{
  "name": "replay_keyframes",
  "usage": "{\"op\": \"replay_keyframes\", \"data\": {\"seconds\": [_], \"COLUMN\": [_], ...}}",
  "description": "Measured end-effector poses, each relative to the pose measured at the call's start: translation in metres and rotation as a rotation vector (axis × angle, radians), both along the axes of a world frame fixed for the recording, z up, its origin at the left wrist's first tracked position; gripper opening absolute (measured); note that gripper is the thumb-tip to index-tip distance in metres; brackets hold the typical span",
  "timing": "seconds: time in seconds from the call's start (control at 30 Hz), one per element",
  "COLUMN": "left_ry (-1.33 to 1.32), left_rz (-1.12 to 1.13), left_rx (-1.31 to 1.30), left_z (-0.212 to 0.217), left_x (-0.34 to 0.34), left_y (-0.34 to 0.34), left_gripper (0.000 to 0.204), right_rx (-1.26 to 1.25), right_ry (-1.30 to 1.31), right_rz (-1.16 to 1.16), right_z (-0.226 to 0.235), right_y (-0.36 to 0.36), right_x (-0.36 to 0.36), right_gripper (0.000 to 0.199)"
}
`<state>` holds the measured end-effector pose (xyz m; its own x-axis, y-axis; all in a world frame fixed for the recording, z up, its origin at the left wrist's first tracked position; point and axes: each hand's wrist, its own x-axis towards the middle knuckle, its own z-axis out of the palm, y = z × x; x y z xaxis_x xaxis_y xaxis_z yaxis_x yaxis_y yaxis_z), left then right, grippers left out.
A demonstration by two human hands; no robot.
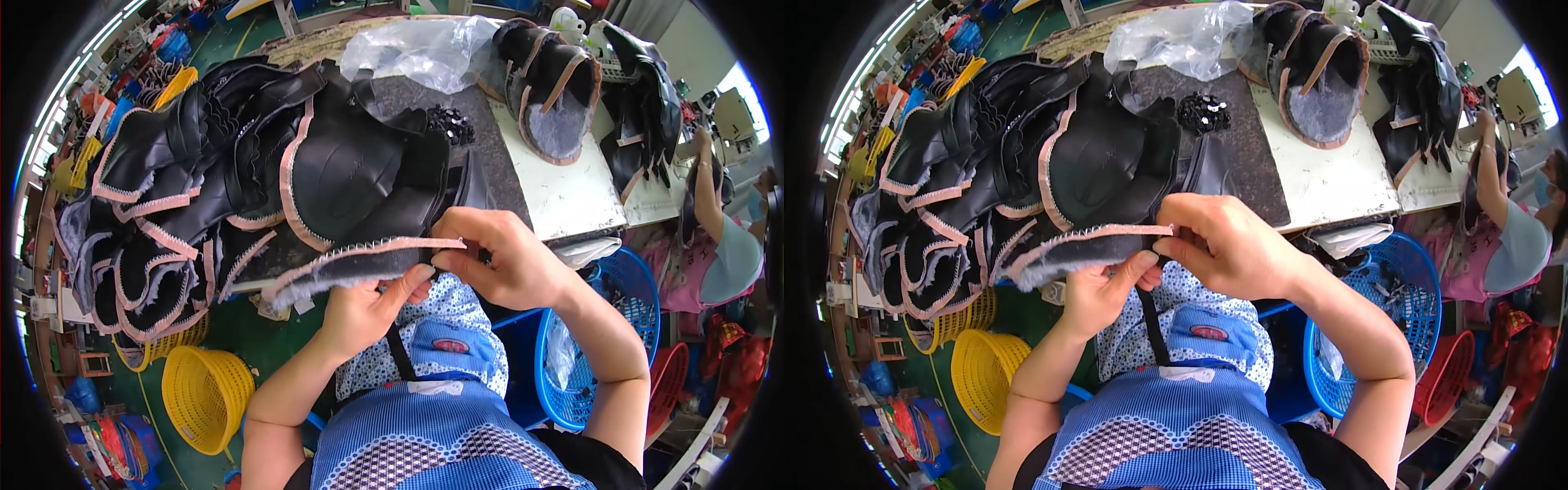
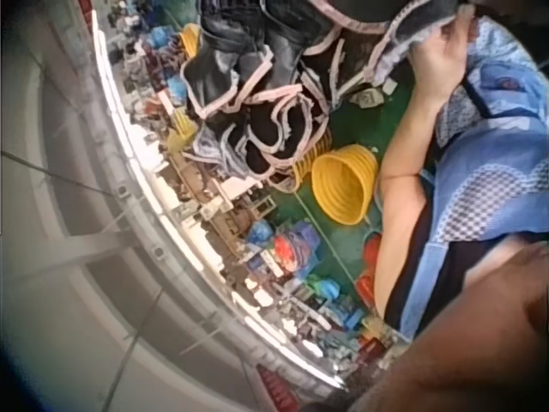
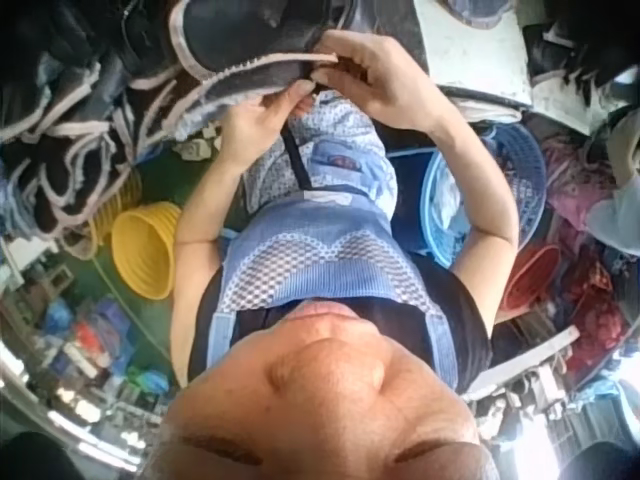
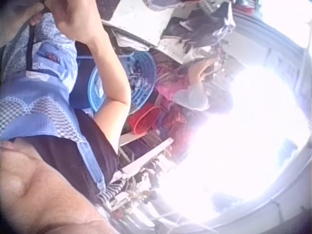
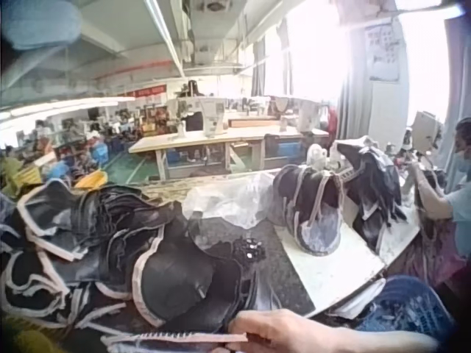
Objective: The person attaches zipper sliders onto the zippers of boot uppers by hand, pulls the zippers along the tracks, and sets the assembled uppers aside.
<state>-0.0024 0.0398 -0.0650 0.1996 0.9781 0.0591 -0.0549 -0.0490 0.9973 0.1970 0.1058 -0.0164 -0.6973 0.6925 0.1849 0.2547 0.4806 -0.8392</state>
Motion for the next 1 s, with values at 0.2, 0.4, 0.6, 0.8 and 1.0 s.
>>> {"op": "replay_keyframes", "data": {"seconds": [0.2, 0.4, 0.6, 0.8, 1.0], "left_ry": [0.245, 0.198, 0.208, -0.076, 0.062], "left_rz": [0.039, 0.072, 0.132, 0.103, 0.054], "left_rx": [0.168, 0.107, 0.147, 0.001, 0.017], "left_z": [-0.008, -0.013, -0.008, 0.005, -0.002], "left_x": [0.005, 0.003, -0.004, -0.009, -0.010], "left_y": [0.002, -0.003, -0.008, -0.011, -0.011], "left_gripper": [0.024, 0.024, 0.023, 0.022, 0.024], "right_rx": [0.194, 0.209, 0.221, 0.010, 0.195], "right_ry": [-0.017, 0.042, 0.053, 0.204, 0.109], "right_rz": [-0.089, -0.113, -0.100, -0.058, -0.086], "right_z": [0.006, -0.007, -0.004, -0.004, -0.006], "right_y": [-0.003, -0.006, -0.010, -0.010, -0.012], "right_x": [0.002, -0.004, -0.010, -0.018, -0.018], "right_gripper": [0.011, 0.010, 0.010, 0.008, 0.010]}}
